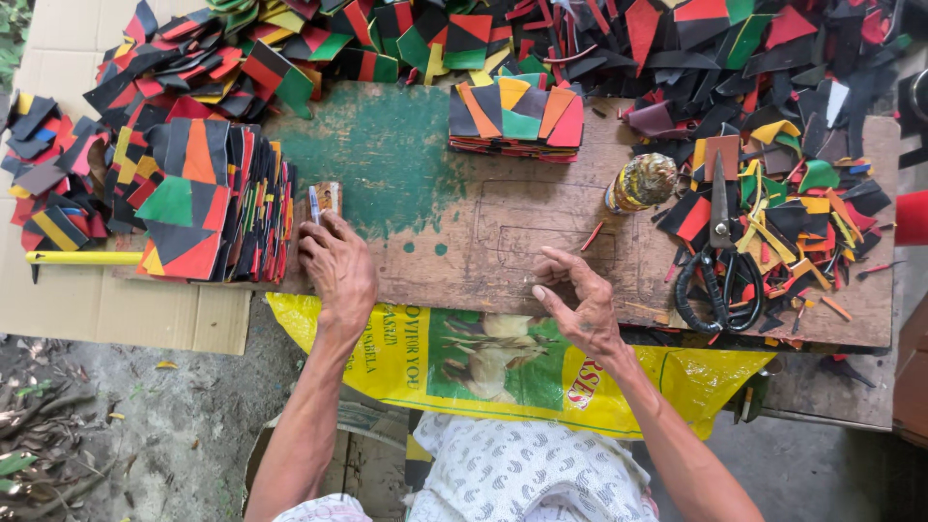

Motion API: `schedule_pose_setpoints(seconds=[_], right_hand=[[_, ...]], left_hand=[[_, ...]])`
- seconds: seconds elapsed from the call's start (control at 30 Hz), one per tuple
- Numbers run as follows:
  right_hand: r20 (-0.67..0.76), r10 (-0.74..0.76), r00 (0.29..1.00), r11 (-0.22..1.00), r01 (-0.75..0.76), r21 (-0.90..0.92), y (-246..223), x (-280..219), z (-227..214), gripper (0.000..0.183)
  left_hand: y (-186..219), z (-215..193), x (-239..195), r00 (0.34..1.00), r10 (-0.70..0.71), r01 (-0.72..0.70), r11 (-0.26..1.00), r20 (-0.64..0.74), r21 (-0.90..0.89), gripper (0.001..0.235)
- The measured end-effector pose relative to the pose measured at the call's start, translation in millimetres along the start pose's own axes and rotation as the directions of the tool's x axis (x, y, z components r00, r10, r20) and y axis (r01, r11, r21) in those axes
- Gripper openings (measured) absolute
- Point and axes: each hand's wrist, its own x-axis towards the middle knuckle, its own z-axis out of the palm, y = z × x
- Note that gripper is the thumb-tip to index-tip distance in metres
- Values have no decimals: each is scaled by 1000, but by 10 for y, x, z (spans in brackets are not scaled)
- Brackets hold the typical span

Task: The person assembles small geometric leather pieces into layered decorative items. They pick up individual colored leather shapes, apply adhesive from a small jar, and press the pieces together to form compact multi-colored units. The person stacks completed units on the table.

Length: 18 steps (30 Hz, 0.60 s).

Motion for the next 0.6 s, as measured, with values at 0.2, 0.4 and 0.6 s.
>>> schedule_pose_setpoints(seconds=[0.2,0.4,0.6], right_hand=[[-1,52,999,999,-52,9,-12,9,-24,54],[5,36,999,999,-36,-8,-30,15,-39,53],[-17,-9,1000,1000,10,13,2,17,-33,52]], left_hand=[[-119,-758,180,1000,20,-21,935,-7,-354,63],[892,-1462,775,671,262,-710,500,-694,-497,52],[2837,-1618,1523,241,608,-971,151,-757,-187,39]])
